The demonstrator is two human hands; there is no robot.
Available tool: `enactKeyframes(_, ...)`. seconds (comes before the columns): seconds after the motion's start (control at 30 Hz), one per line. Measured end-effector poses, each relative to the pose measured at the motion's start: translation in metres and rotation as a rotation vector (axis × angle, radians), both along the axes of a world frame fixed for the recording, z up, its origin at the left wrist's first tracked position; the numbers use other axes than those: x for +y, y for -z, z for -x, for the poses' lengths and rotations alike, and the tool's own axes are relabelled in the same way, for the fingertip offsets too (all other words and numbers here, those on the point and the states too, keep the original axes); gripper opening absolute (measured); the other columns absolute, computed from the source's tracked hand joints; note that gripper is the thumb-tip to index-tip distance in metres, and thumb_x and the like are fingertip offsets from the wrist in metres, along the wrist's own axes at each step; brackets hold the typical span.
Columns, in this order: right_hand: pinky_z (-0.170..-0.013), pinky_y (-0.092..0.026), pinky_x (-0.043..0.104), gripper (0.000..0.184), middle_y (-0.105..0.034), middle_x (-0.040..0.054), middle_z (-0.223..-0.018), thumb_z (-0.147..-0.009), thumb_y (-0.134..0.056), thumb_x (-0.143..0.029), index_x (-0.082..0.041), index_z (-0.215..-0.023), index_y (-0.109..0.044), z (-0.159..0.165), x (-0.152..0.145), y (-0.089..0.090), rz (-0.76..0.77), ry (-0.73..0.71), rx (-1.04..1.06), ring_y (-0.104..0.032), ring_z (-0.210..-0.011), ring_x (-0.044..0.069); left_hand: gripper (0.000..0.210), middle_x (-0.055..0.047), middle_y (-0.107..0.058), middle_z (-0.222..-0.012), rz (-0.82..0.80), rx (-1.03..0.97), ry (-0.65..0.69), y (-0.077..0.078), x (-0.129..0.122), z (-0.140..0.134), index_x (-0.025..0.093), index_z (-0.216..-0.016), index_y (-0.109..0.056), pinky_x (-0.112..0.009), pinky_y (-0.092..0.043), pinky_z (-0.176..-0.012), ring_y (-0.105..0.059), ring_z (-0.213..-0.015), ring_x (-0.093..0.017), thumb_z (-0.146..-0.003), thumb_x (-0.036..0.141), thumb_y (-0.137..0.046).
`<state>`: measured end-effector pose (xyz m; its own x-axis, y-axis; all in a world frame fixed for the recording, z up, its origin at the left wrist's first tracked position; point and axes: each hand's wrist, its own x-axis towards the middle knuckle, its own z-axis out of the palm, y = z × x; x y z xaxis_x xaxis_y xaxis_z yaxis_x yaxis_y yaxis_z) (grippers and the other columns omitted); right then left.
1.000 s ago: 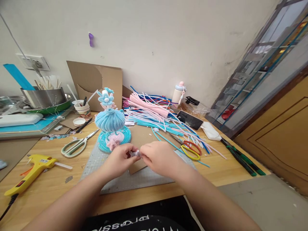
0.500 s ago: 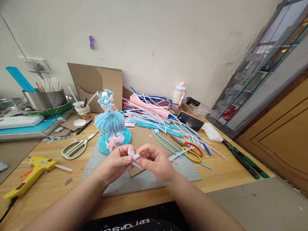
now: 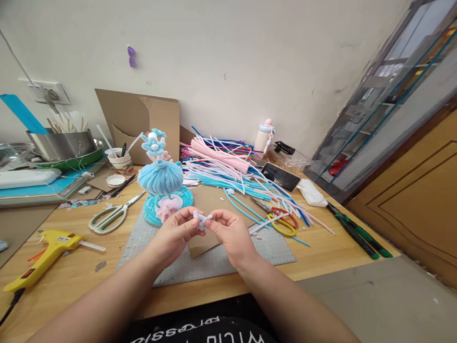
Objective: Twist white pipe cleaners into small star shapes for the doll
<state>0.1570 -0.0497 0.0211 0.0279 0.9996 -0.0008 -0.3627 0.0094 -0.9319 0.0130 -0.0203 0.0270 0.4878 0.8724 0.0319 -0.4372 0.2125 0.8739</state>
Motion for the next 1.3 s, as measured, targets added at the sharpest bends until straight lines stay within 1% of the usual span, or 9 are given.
enactKeyframes(0.13,-0.037,-0.005,0.021,0.027,-0.038,-0.0104,-0.044,-0.067,-0.075,-0.035,-0.017,-0.074,-0.057,-0.003,0.001,0.002,0.077,-0.100,0.027,-0.014,-0.036,0.001,0.022,-0.001,-0.058,-0.072,0.085,0.007,0.017,0.001,0.000,-0.001,0.014,-0.077,-0.062,-0.023,-0.047,-0.058,-0.054,-0.064,-0.010,-0.067,0.029,-0.076)
enactKeyframes(0.27,-0.038,-0.005,0.022,0.026,-0.031,-0.0121,-0.039,-0.068,-0.074,-0.035,-0.017,-0.074,-0.057,-0.003,0.001,0.001,0.074,-0.094,-0.014,-0.013,-0.036,0.002,0.022,0.000,-0.058,-0.069,0.052,0.058,0.006,0.006,0.002,-0.001,0.014,-0.073,-0.060,-0.024,-0.047,-0.063,-0.054,-0.062,-0.010,-0.068,0.030,-0.075)
enactKeyframes(0.43,-0.039,-0.006,0.022,0.027,-0.040,-0.0085,-0.044,-0.064,-0.077,-0.035,-0.015,-0.072,-0.061,-0.008,0.003,-0.004,0.064,-0.086,-0.103,-0.018,-0.038,0.003,0.023,-0.001,-0.062,-0.073,-0.062,0.199,0.026,0.003,0.005,0.003,0.014,-0.081,-0.065,-0.022,-0.044,-0.062,-0.055,-0.066,-0.010,-0.067,0.029,-0.076)
enactKeyframes(0.63,-0.044,-0.010,0.022,0.022,-0.037,-0.0071,-0.047,-0.073,-0.068,-0.034,-0.013,-0.080,-0.066,-0.021,0.003,-0.008,0.081,-0.242,-0.014,-0.021,-0.043,0.004,0.023,-0.001,-0.064,-0.074,0.070,0.038,0.049,0.000,0.005,0.004,0.014,-0.076,-0.064,-0.024,-0.049,-0.063,-0.059,-0.064,-0.011,-0.063,0.025,-0.079)
enactKeyframes(0.77,-0.044,-0.016,0.021,0.018,-0.047,-0.0043,-0.055,-0.070,-0.070,-0.027,-0.016,-0.083,-0.065,-0.021,0.000,-0.007,0.012,-0.275,0.028,-0.029,-0.045,0.005,0.022,0.000,-0.064,-0.071,0.177,-0.068,0.039,-0.001,0.005,0.004,0.013,-0.076,-0.064,-0.023,-0.050,-0.063,-0.059,-0.061,-0.009,-0.062,0.021,-0.080)
enactKeyframes(0.87,-0.043,-0.019,0.020,0.019,-0.051,-0.0046,-0.059,-0.068,-0.073,-0.025,-0.018,-0.082,-0.063,-0.013,-0.003,-0.002,-0.025,-0.225,0.049,-0.030,-0.045,0.004,0.021,-0.001,-0.065,-0.071,0.190,-0.104,0.028,-0.002,0.004,0.004,0.013,-0.076,-0.064,-0.020,-0.049,-0.061,-0.059,-0.060,-0.009,-0.064,0.020,-0.079)
enactKeyframes(1.03,-0.042,-0.020,0.019,0.020,-0.049,-0.0060,-0.054,-0.067,-0.076,-0.028,-0.017,-0.073,-0.060,-0.001,-0.003,0.006,-0.058,-0.061,0.012,-0.030,-0.044,0.004,0.018,-0.001,-0.066,-0.072,0.165,-0.129,0.014,-0.002,0.002,0.003,0.013,-0.076,-0.063,-0.021,-0.048,-0.063,-0.059,-0.063,-0.009,-0.066,0.019,-0.077)
enactKeyframes(1.17,-0.048,-0.032,0.019,0.016,-0.055,-0.0037,-0.060,-0.068,-0.075,-0.028,-0.018,-0.072,-0.063,0.000,-0.002,0.006,-0.113,0.049,-0.073,-0.041,-0.052,0.006,0.019,0.001,-0.064,-0.074,0.104,-0.123,-0.003,0.000,0.002,0.002,0.015,-0.075,-0.061,-0.023,-0.046,-0.069,-0.058,-0.069,-0.010,-0.066,0.019,-0.077)
enactKeyframes(1.3,-0.056,-0.039,0.022,0.016,-0.061,-0.0009,-0.067,-0.067,-0.074,-0.030,-0.018,-0.073,-0.064,-0.003,-0.002,0.002,-0.113,0.074,-0.125,-0.051,-0.061,0.010,0.022,0.001,-0.065,-0.075,-0.025,0.019,-0.031,0.001,0.003,0.002,0.015,-0.080,-0.063,-0.021,-0.041,-0.069,-0.056,-0.070,-0.009,-0.065,0.023,-0.078)
